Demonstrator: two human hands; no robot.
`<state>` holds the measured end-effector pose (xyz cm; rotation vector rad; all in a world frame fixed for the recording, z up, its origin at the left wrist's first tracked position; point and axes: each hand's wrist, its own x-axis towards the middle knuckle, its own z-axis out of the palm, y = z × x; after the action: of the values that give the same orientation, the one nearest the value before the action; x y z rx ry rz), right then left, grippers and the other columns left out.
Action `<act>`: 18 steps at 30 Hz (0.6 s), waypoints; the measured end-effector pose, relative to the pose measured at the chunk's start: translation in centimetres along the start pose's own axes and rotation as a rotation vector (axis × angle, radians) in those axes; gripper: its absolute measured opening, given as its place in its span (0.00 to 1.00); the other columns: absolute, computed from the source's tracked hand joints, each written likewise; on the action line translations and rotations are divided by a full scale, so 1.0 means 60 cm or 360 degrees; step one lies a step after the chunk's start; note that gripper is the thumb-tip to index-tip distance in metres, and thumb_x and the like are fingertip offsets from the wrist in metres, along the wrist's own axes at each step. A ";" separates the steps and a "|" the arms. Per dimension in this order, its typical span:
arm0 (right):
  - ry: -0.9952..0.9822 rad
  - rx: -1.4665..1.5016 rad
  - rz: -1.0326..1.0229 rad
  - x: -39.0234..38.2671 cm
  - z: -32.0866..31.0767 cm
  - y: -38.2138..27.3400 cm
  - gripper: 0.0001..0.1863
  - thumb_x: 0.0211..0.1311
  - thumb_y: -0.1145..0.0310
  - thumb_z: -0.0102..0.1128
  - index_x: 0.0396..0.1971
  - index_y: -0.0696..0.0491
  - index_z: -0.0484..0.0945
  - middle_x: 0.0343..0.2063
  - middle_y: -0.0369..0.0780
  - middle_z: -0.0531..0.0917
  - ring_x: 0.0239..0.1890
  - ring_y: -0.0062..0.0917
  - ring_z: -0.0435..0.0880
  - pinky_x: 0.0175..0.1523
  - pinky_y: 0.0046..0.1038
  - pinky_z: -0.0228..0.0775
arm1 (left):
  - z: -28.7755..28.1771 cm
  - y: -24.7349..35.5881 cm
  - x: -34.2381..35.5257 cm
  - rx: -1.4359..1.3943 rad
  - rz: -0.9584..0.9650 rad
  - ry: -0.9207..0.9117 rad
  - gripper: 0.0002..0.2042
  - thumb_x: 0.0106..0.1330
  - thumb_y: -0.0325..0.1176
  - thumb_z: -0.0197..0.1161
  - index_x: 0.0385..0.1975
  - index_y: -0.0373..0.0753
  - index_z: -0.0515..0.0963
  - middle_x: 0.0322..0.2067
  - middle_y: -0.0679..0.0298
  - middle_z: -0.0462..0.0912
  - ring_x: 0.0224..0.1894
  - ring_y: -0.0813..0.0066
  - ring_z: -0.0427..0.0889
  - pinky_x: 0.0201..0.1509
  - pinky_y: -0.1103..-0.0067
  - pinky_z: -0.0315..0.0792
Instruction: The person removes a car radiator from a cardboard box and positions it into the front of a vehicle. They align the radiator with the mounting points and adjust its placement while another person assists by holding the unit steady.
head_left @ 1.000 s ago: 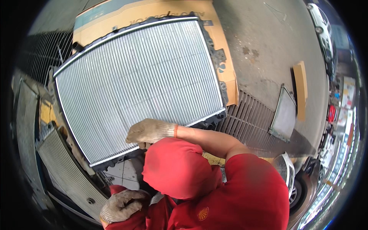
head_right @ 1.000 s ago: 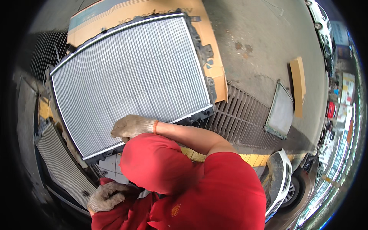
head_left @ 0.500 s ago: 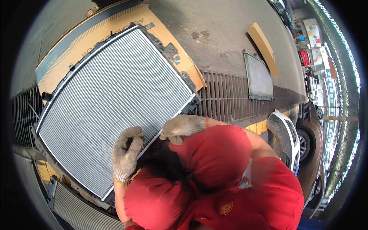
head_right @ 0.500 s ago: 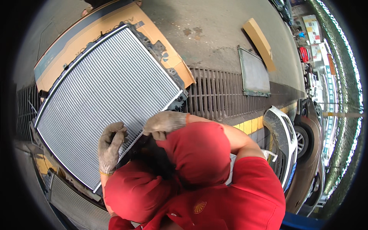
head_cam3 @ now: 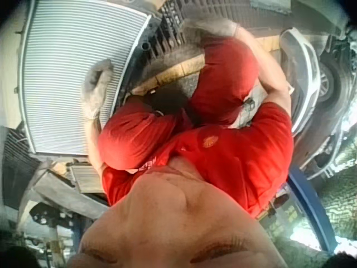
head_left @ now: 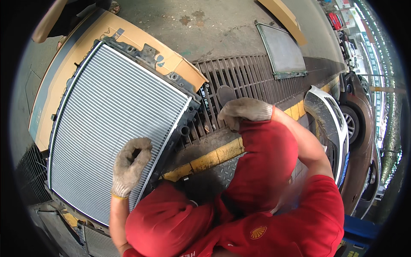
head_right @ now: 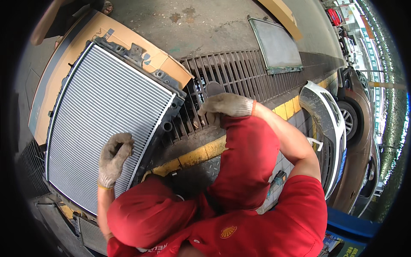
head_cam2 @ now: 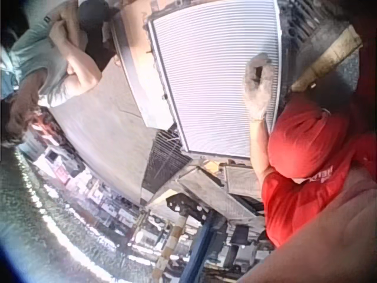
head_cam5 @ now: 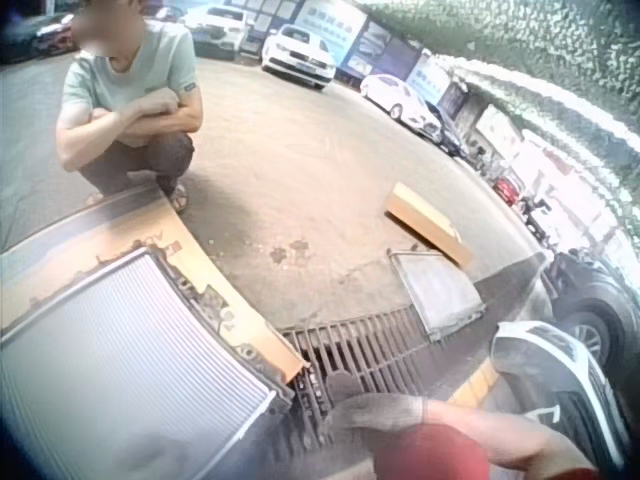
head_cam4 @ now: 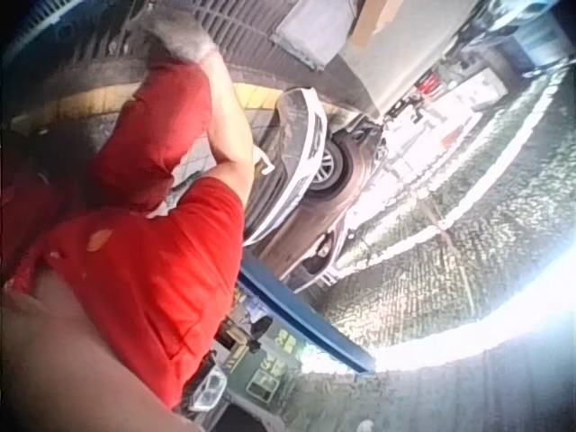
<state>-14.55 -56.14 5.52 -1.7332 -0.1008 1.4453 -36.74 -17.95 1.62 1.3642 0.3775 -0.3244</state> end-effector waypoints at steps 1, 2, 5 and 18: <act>0.0176 0.0019 0.0221 0.022 -0.019 0.009 0.22 0.84 0.52 0.58 0.52 0.59 0.85 0.31 0.39 0.87 0.32 0.21 0.88 0.40 0.25 0.82 | -0.005 0.012 0.006 0.0099 -0.0026 -0.0094 0.15 0.75 0.34 0.71 0.56 0.33 0.83 0.44 0.63 0.87 0.44 0.76 0.83 0.53 0.76 0.81; 0.0095 -0.0030 0.0103 0.050 -0.036 0.015 0.23 0.84 0.51 0.57 0.51 0.59 0.85 0.31 0.39 0.87 0.33 0.22 0.88 0.40 0.25 0.82 | -0.006 0.024 0.011 0.0177 -0.0083 -0.0136 0.15 0.75 0.33 0.72 0.56 0.33 0.83 0.44 0.63 0.86 0.44 0.76 0.85 0.54 0.76 0.82; -0.0015 -0.0343 -0.0143 0.137 -0.079 0.023 0.23 0.83 0.50 0.57 0.50 0.57 0.86 0.33 0.38 0.88 0.33 0.22 0.89 0.43 0.28 0.83 | 0.000 0.065 0.040 0.0659 -0.0164 -0.0262 0.16 0.73 0.32 0.74 0.55 0.32 0.83 0.45 0.60 0.87 0.46 0.71 0.89 0.54 0.73 0.86; -0.0029 -0.2299 -0.0984 0.273 -0.060 0.065 0.06 0.72 0.70 0.62 0.34 0.51 0.86 0.36 0.34 0.87 0.43 0.34 0.93 0.39 0.37 0.90 | 0.179 0.029 0.377 0.2325 0.1239 -0.0559 0.14 0.70 0.32 0.71 0.54 0.41 0.87 0.53 0.58 0.87 0.62 0.56 0.83 0.76 0.56 0.72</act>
<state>-7.88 -51.56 -9.65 -2.3454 -1.8753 0.8407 -14.92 -28.38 -5.15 2.6505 -0.8880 -0.1399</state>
